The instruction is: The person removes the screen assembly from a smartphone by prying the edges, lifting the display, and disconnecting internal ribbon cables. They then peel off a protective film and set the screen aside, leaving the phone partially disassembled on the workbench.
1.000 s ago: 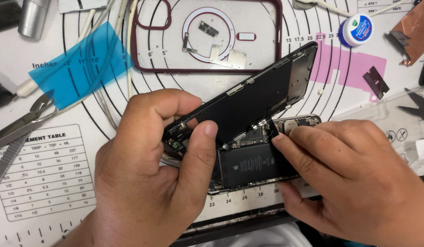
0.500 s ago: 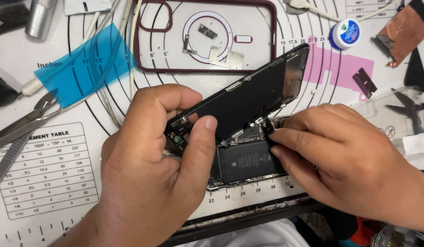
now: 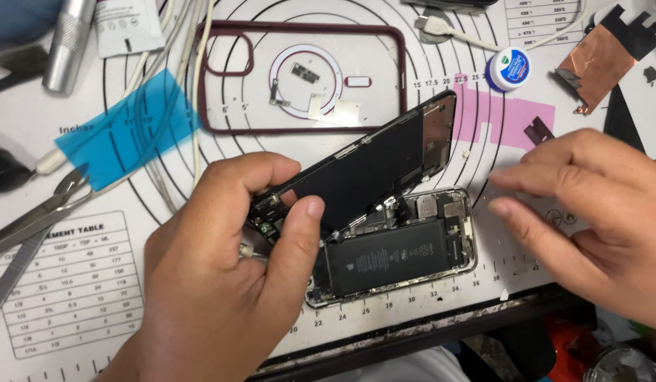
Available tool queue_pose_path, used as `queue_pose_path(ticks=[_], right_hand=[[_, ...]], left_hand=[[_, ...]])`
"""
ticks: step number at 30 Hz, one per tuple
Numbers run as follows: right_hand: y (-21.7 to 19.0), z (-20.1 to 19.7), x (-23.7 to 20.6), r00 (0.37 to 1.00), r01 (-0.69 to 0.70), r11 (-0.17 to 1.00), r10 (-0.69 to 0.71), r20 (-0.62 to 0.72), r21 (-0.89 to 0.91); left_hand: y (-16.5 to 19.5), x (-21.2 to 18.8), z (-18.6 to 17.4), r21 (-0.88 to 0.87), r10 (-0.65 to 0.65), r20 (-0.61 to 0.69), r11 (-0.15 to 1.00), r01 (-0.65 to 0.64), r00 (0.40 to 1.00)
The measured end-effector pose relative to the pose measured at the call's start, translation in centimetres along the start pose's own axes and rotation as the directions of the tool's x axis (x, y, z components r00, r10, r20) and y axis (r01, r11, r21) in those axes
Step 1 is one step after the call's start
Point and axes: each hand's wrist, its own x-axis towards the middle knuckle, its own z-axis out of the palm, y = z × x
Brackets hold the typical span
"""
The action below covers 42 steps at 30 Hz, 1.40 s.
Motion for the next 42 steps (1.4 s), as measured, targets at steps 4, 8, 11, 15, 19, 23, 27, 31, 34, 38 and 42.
queue_pose_path(ticks=[4, 8, 11, 15, 19, 23, 27, 31, 34, 38, 42], right_hand=[[1.0, 0.3, 0.0, 0.992, 0.122, 0.991, -0.122, -0.006, -0.063], [1.1, 0.6, 1.3, 0.946, 0.323, 0.946, -0.323, 0.02, -0.038], [0.6, 0.5, 2.0, 0.913, 0.404, 0.914, -0.402, 0.066, -0.026], [-0.3, 0.1, 2.8, 0.898, 0.422, 0.904, -0.408, 0.164, -0.063], [-1.1, -0.4, 3.6, 0.887, 0.441, 0.892, -0.416, 0.202, -0.102], [-2.6, -0.1, 3.7, 0.923, 0.37, 0.92, -0.349, 0.159, -0.129], [-3.4, 0.2, 4.0, 0.932, 0.353, 0.92, -0.33, 0.151, -0.168], [-3.7, 0.2, 4.0, 0.922, 0.381, 0.898, -0.353, 0.16, -0.218], [-3.7, 0.2, 3.9, 0.924, 0.368, 0.908, -0.332, 0.191, -0.201], [-3.7, 0.3, 3.7, 0.919, 0.382, 0.899, -0.347, 0.187, -0.213], [-3.6, 0.4, 3.5, 0.915, 0.395, 0.891, -0.359, 0.186, -0.223]], left_hand=[[0.0, 1.2, -0.1, 0.121, 0.056, 0.051, 0.991, -0.062, 0.997], [0.0, 2.5, -0.1, 0.291, -0.199, 0.147, 0.945, 0.15, 0.969], [0.0, 3.1, 0.1, 0.256, -0.295, 0.203, 0.936, 0.24, 0.934], [-0.1, 3.1, 0.1, 0.329, -0.115, 0.191, 0.943, 0.047, 0.975], [-0.4, 2.9, -0.1, 0.309, 0.127, 0.131, 0.937, -0.162, 0.983], [-0.8, 2.6, -0.5, 0.252, 0.204, 0.094, 0.942, -0.221, 0.975], [-1.1, 2.3, -0.8, 0.22, 0.195, 0.083, 0.953, -0.208, 0.977], [-1.3, 2.1, -0.8, 0.237, 0.177, 0.084, 0.952, -0.192, 0.981], [-1.4, 2.0, -0.9, 0.233, 0.166, 0.094, 0.955, -0.184, 0.982], [-1.6, 1.9, -0.9, 0.218, 0.149, 0.103, 0.961, -0.168, 0.983], [-1.6, 2.0, -0.9, 0.209, 0.143, 0.112, 0.964, -0.164, 0.983]])
